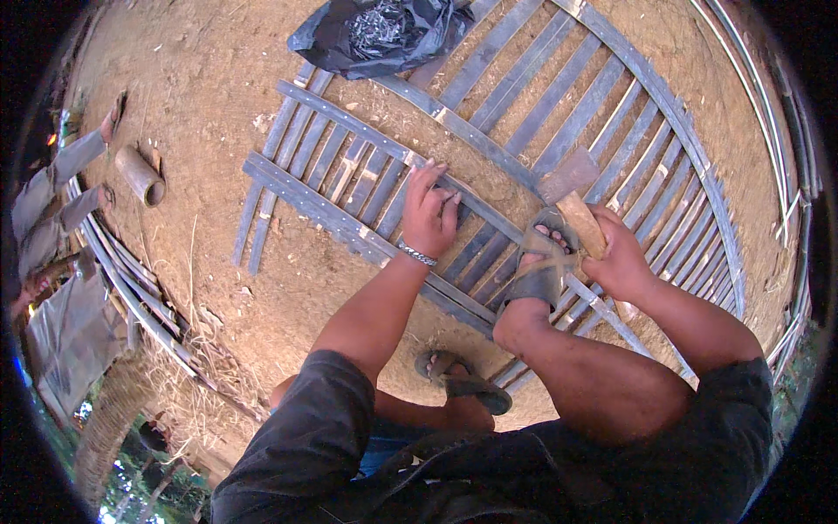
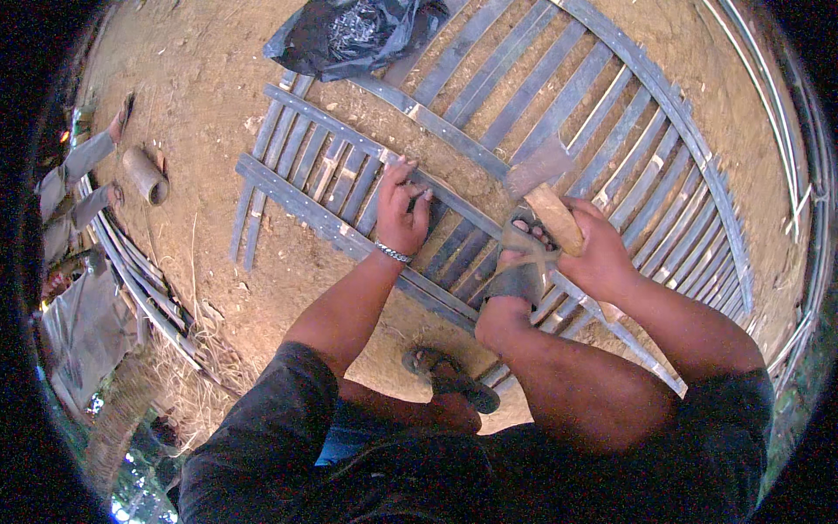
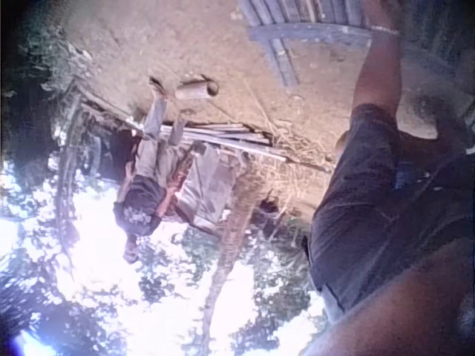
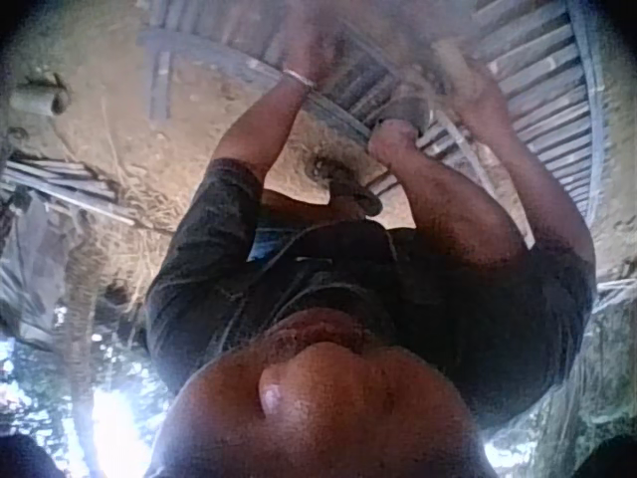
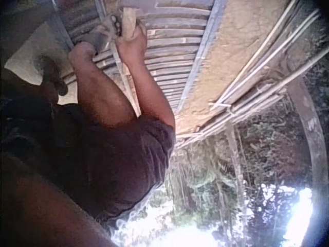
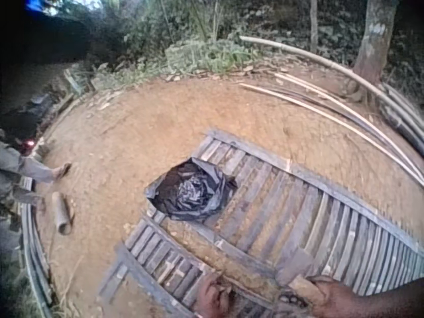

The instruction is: The person sits on the ground and uses a hammer to drive nails into a wooden lattice structure. They repeatedly pick up nails from a black bag, position them on the wooden slats, and hammer them in to secure the frame.

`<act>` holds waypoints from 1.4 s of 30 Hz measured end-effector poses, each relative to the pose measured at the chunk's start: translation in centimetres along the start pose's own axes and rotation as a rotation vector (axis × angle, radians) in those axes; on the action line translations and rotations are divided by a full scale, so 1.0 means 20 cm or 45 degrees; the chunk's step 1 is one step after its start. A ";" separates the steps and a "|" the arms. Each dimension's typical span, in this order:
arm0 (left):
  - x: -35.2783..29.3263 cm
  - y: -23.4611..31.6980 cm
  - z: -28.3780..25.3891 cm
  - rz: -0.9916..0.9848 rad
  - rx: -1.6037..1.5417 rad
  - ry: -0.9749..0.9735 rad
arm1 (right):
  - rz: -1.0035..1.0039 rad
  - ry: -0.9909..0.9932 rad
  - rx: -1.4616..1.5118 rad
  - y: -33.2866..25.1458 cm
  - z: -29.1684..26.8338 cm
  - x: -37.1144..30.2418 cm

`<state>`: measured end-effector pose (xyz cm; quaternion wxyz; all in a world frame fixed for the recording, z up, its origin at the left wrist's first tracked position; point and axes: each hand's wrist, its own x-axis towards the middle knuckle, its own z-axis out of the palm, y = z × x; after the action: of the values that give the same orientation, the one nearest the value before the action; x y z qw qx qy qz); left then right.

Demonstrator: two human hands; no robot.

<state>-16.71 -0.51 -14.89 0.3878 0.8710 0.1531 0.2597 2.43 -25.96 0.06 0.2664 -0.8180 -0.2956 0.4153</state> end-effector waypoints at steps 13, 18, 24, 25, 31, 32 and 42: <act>0.01 -0.03 0.06 -0.129 -0.067 0.055 | -0.003 -0.054 0.033 0.04 0.05 0.04; 0.00 -0.06 0.08 -0.160 -0.007 0.178 | 0.083 -0.195 0.026 -0.06 0.08 0.13; 0.02 -0.06 0.09 -0.173 0.090 0.192 | 0.048 -0.275 -0.051 -0.06 0.10 0.20; 0.02 -0.06 0.09 -0.174 0.099 0.184 | 0.049 -0.291 -0.105 -0.07 0.09 0.21; 0.01 -0.05 0.08 -0.191 0.088 0.214 | -0.025 -0.300 -0.114 -0.11 0.08 0.26; 0.01 -0.06 0.08 -0.183 0.083 0.213 | -0.019 -0.303 -0.106 -0.10 0.08 0.27; 0.00 -0.06 0.09 -0.179 0.103 0.207 | -0.235 -0.190 -0.217 -0.12 0.09 0.28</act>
<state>-15.72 -0.80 -16.72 0.3558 0.8491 0.2551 0.2954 2.89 -20.07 -2.15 0.2103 -0.7738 -0.4229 0.4221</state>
